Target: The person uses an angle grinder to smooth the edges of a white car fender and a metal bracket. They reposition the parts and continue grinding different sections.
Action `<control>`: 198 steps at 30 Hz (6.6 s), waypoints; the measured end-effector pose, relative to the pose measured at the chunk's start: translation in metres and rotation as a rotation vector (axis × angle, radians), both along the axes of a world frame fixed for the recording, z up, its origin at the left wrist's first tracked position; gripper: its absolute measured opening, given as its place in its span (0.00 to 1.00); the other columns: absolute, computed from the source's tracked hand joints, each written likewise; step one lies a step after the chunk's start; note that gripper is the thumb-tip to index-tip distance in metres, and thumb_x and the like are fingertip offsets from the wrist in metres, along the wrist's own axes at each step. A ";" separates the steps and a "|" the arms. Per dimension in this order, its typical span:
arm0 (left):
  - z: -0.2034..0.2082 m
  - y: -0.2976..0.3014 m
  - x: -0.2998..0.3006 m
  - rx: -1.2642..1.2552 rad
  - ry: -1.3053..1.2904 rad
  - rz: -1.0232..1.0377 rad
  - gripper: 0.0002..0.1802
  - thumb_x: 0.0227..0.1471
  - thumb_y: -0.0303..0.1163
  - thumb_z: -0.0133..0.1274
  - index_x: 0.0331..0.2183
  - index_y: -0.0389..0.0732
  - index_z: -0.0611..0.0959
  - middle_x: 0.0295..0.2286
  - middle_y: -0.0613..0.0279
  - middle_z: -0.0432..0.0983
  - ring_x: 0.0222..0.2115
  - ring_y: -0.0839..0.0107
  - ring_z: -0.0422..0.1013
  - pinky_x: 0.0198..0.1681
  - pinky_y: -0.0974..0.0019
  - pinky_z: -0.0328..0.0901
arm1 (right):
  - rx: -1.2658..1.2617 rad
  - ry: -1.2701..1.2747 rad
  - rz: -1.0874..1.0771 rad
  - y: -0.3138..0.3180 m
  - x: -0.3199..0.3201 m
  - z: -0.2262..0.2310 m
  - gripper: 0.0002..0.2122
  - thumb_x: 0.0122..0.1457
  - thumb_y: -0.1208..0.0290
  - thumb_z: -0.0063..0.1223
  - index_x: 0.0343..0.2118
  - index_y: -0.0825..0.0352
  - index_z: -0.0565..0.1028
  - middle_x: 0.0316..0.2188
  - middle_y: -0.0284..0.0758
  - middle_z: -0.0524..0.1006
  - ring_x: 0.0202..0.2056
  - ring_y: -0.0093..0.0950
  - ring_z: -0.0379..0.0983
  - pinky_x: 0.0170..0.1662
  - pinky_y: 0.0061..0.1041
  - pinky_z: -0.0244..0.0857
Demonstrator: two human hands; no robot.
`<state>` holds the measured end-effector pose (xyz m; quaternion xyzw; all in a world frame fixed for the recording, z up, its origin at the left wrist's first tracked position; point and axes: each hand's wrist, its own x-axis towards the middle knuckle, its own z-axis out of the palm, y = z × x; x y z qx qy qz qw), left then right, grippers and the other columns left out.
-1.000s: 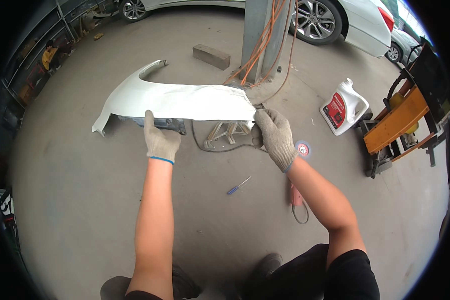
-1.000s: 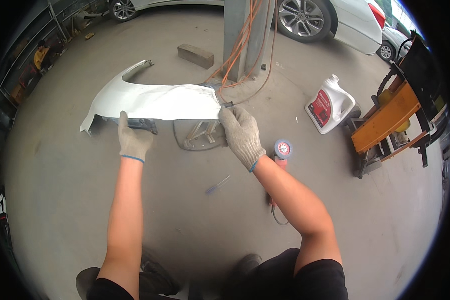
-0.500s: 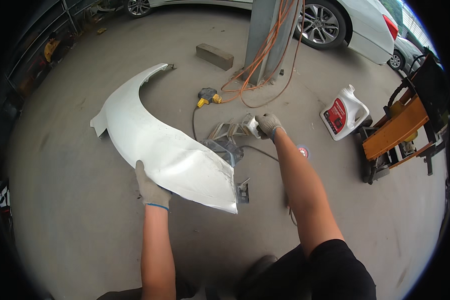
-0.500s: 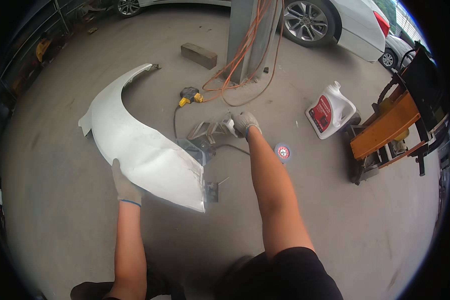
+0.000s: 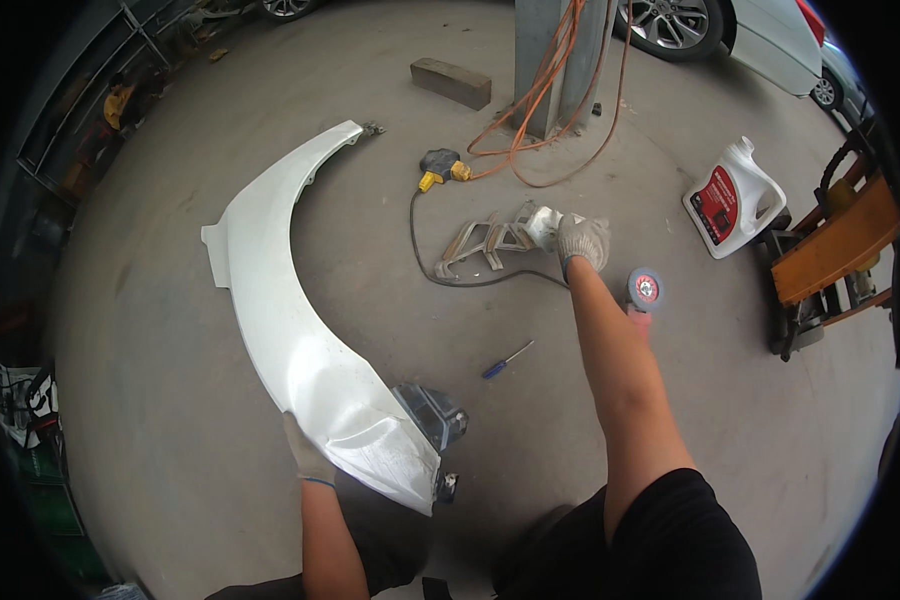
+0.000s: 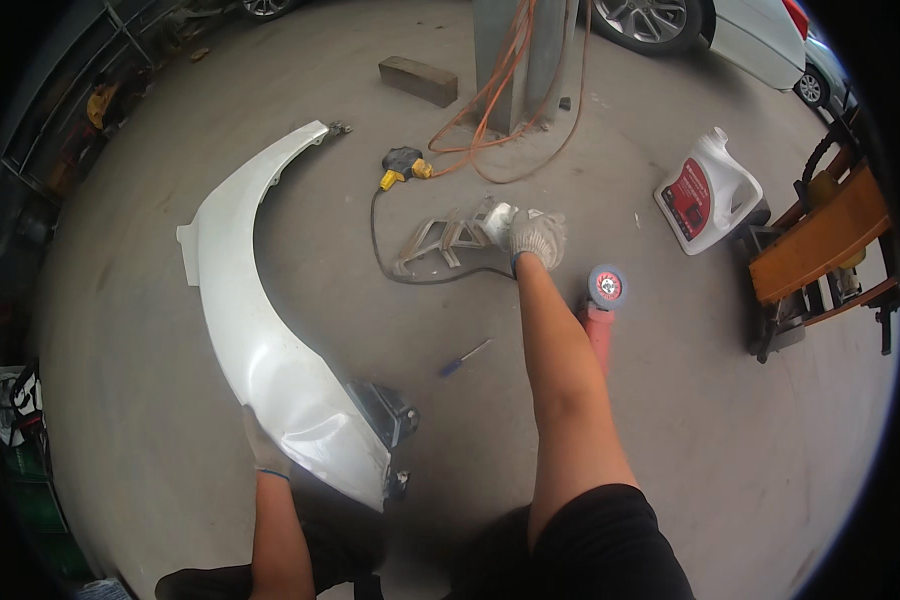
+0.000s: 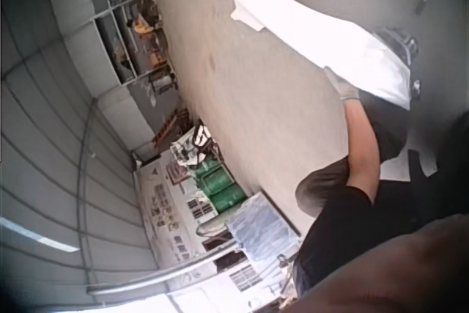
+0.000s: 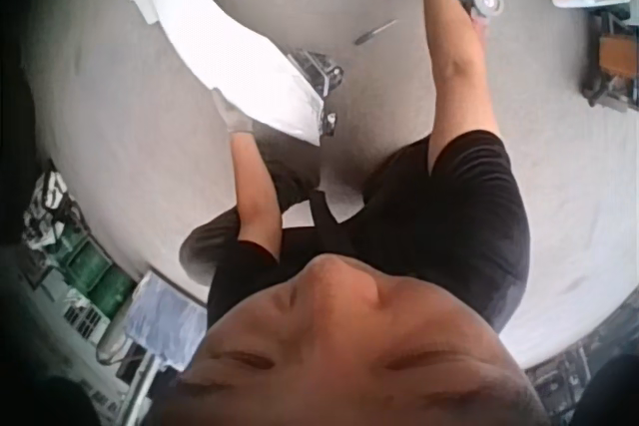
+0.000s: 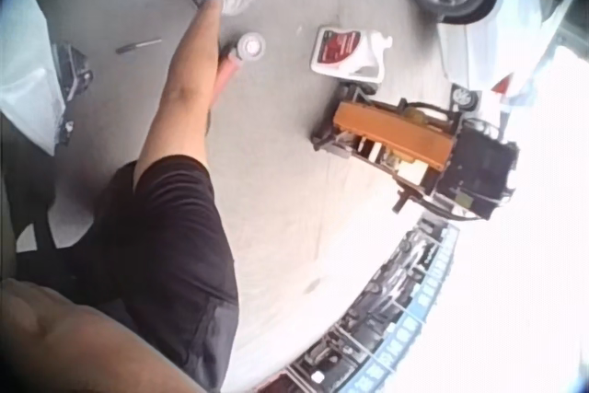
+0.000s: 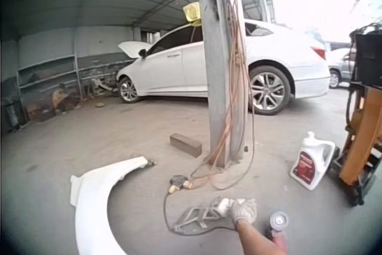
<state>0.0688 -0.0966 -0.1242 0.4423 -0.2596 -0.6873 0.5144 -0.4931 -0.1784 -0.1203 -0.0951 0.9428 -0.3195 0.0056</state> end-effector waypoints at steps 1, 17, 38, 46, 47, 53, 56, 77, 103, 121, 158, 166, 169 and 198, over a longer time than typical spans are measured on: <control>-0.002 -0.001 -0.004 0.016 -0.011 -0.009 0.40 0.70 0.58 0.32 0.68 0.37 0.63 0.65 0.50 0.64 0.65 0.53 0.62 0.69 0.51 0.58 | -0.041 -0.142 0.029 0.007 -0.021 -0.019 0.30 0.55 0.46 0.59 0.45 0.74 0.78 0.42 0.53 0.82 0.46 0.48 0.81 0.48 0.44 0.74; 0.062 -0.057 -0.076 -0.181 -1.362 0.256 0.36 0.59 0.49 0.54 0.57 0.28 0.76 0.51 0.39 0.76 0.50 0.48 0.74 0.57 0.55 0.66 | -0.579 -0.608 0.798 -0.024 -0.010 0.071 0.10 0.63 0.66 0.56 0.38 0.68 0.76 0.24 0.32 0.76 0.19 0.21 0.70 0.21 0.25 0.65; 0.165 -0.028 -0.219 0.195 0.386 -0.154 0.14 0.69 0.43 0.52 0.44 0.43 0.79 0.27 0.67 0.75 0.24 0.74 0.71 0.30 0.62 0.71 | -0.687 -0.937 1.147 0.023 0.076 0.195 0.28 0.65 0.53 0.52 0.53 0.79 0.75 0.39 0.47 0.81 0.34 0.31 0.82 0.40 0.31 0.78; 0.181 -0.038 -0.217 0.144 0.394 -0.111 0.16 0.69 0.46 0.50 0.44 0.44 0.80 0.24 0.70 0.76 0.22 0.76 0.71 0.27 0.68 0.69 | -0.315 -0.653 1.600 0.053 0.115 0.231 0.19 0.70 0.55 0.43 0.56 0.59 0.78 0.49 0.43 0.80 0.47 0.35 0.79 0.52 0.31 0.73; 0.179 -0.039 -0.214 0.146 0.413 -0.133 0.16 0.69 0.46 0.50 0.44 0.44 0.81 0.23 0.71 0.75 0.21 0.76 0.70 0.27 0.69 0.69 | -0.254 -0.648 1.590 0.056 0.121 0.237 0.19 0.70 0.56 0.43 0.55 0.59 0.78 0.49 0.43 0.80 0.47 0.36 0.79 0.52 0.31 0.73; 0.168 -0.041 -0.220 0.152 0.511 -0.211 0.17 0.68 0.48 0.51 0.43 0.45 0.82 0.20 0.72 0.74 0.20 0.77 0.69 0.25 0.72 0.68 | -0.358 -0.769 1.434 0.062 0.133 0.237 0.24 0.66 0.51 0.50 0.49 0.70 0.79 0.35 0.39 0.81 0.35 0.26 0.77 0.40 0.28 0.73; 0.161 -0.048 -0.218 0.161 0.460 -0.215 0.17 0.68 0.47 0.52 0.44 0.44 0.81 0.23 0.70 0.75 0.22 0.75 0.70 0.28 0.70 0.69 | -0.373 -0.715 1.392 0.061 0.139 0.236 0.23 0.65 0.50 0.50 0.45 0.70 0.81 0.29 0.36 0.80 0.31 0.24 0.76 0.36 0.27 0.72; 0.135 -0.046 -0.226 -0.620 -0.486 -0.529 0.35 0.57 0.40 0.59 0.59 0.32 0.68 0.53 0.53 0.70 0.55 0.62 0.69 0.57 0.62 0.68 | 0.005 0.154 1.893 0.054 0.159 0.183 0.14 0.55 0.69 0.62 0.43 0.65 0.76 0.32 0.45 0.80 0.37 0.48 0.79 0.43 0.44 0.72; 0.198 -0.047 -0.196 -0.638 -0.435 -0.106 0.10 0.58 0.26 0.60 0.40 0.31 0.84 0.41 0.51 0.80 0.42 0.61 0.76 0.47 0.61 0.70 | -0.439 -0.206 2.085 0.091 0.198 0.238 0.09 0.61 0.70 0.57 0.43 0.61 0.80 0.30 0.40 0.81 0.32 0.41 0.80 0.41 0.39 0.74; 0.192 -0.051 -0.207 -0.463 -0.078 -0.184 0.31 0.55 0.29 0.48 0.61 0.37 0.68 0.46 0.58 0.71 0.46 0.71 0.71 0.51 0.64 0.70 | -0.130 -0.247 1.644 0.087 0.156 0.252 0.18 0.63 0.58 0.55 0.47 0.69 0.78 0.33 0.48 0.82 0.38 0.45 0.81 0.45 0.39 0.72; 0.189 -0.045 -0.223 -0.699 -0.665 -0.129 0.42 0.50 0.26 0.59 0.65 0.35 0.64 0.52 0.50 0.71 0.50 0.59 0.73 0.52 0.58 0.71 | -0.143 -0.308 1.618 0.079 0.136 0.254 0.20 0.58 0.64 0.58 0.52 0.66 0.75 0.40 0.41 0.83 0.43 0.31 0.81 0.50 0.30 0.73; 0.176 -0.043 -0.229 -1.024 -1.075 -0.007 0.47 0.43 0.24 0.67 0.64 0.36 0.65 0.51 0.43 0.73 0.50 0.48 0.74 0.55 0.53 0.69 | -0.501 -0.639 1.480 0.072 0.127 0.249 0.30 0.59 0.67 0.58 0.64 0.73 0.67 0.51 0.41 0.78 0.51 0.30 0.78 0.57 0.31 0.70; 0.178 -0.039 -0.232 -1.047 -1.087 -0.035 0.51 0.38 0.26 0.71 0.63 0.37 0.65 0.48 0.44 0.75 0.50 0.44 0.74 0.54 0.50 0.68 | -0.600 -0.698 1.473 0.073 0.122 0.243 0.30 0.59 0.69 0.56 0.65 0.74 0.66 0.52 0.42 0.78 0.51 0.32 0.78 0.57 0.31 0.70; 0.173 -0.009 -0.247 -0.850 -0.683 -0.325 0.44 0.45 0.26 0.57 0.65 0.36 0.65 0.48 0.51 0.74 0.49 0.59 0.72 0.53 0.60 0.66 | -0.321 -0.457 1.416 0.080 0.112 0.266 0.16 0.66 0.66 0.53 0.50 0.70 0.79 0.31 0.34 0.80 0.31 0.22 0.75 0.36 0.27 0.72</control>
